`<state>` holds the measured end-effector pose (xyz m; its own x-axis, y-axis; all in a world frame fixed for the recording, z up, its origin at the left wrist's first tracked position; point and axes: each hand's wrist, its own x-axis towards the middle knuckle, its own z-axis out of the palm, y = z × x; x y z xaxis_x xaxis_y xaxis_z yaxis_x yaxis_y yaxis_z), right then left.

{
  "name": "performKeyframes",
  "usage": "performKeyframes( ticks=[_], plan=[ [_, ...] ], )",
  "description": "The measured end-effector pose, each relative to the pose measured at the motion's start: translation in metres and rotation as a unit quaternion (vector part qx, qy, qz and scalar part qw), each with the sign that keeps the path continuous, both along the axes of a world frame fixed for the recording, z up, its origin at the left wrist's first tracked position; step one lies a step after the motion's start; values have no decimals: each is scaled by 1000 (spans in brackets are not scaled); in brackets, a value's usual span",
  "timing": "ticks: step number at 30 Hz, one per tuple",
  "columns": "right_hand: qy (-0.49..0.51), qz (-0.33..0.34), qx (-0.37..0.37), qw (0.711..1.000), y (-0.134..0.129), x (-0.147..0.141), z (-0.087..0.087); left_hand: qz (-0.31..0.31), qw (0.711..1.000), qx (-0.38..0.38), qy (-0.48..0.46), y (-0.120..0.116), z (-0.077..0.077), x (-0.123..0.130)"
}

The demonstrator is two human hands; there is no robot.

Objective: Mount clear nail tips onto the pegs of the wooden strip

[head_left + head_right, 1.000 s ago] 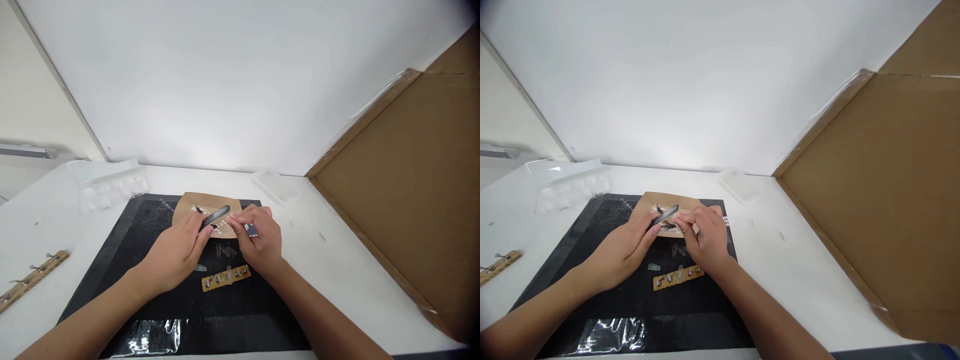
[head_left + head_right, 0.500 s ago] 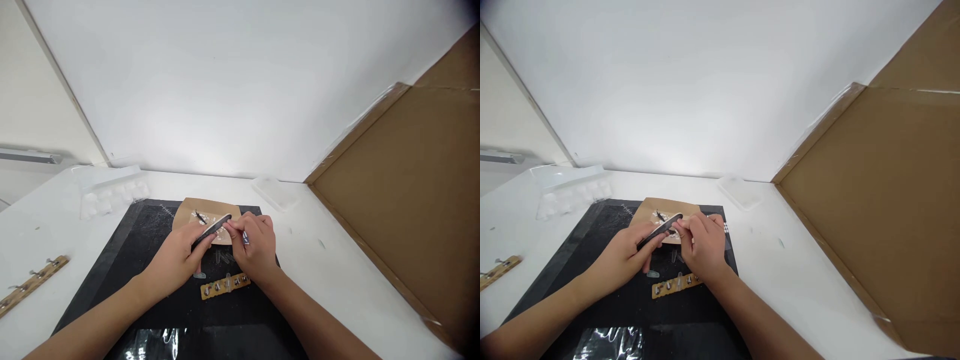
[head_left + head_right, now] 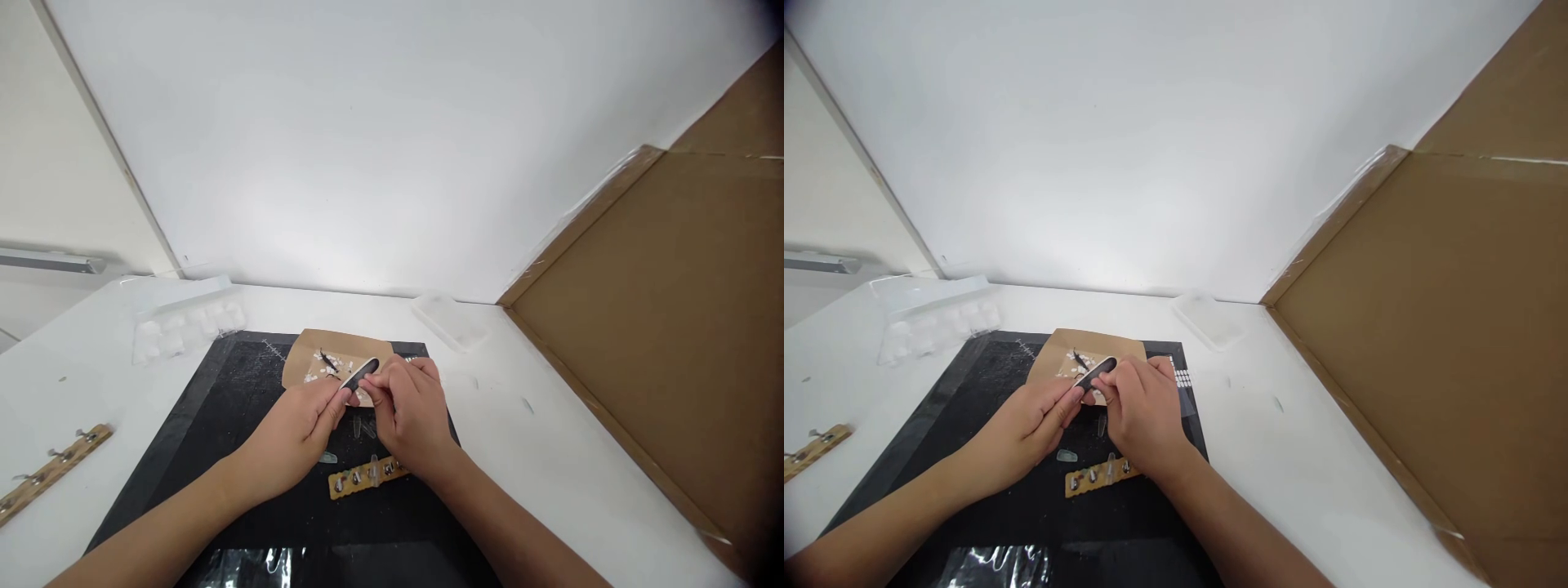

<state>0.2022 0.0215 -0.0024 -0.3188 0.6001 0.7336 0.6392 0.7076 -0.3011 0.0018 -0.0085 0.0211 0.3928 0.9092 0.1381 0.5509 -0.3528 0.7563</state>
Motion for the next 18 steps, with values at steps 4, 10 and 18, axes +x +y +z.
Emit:
performKeyframes(
  ticks=[4, 10, 18],
  plan=[
    [34, -56, 22, 998, 1, 0, 0, -10, 1000, 3, -5, 0, 0, -1],
    [26, 11, 8, 1000, -3, -5, -1, -21, 1000, 21, 4, 0, 2, -1],
    [18, 16, 11, 1000, 0, -5, -2, -13, 999, 29, 7, 3, 1, -1]
  ],
)
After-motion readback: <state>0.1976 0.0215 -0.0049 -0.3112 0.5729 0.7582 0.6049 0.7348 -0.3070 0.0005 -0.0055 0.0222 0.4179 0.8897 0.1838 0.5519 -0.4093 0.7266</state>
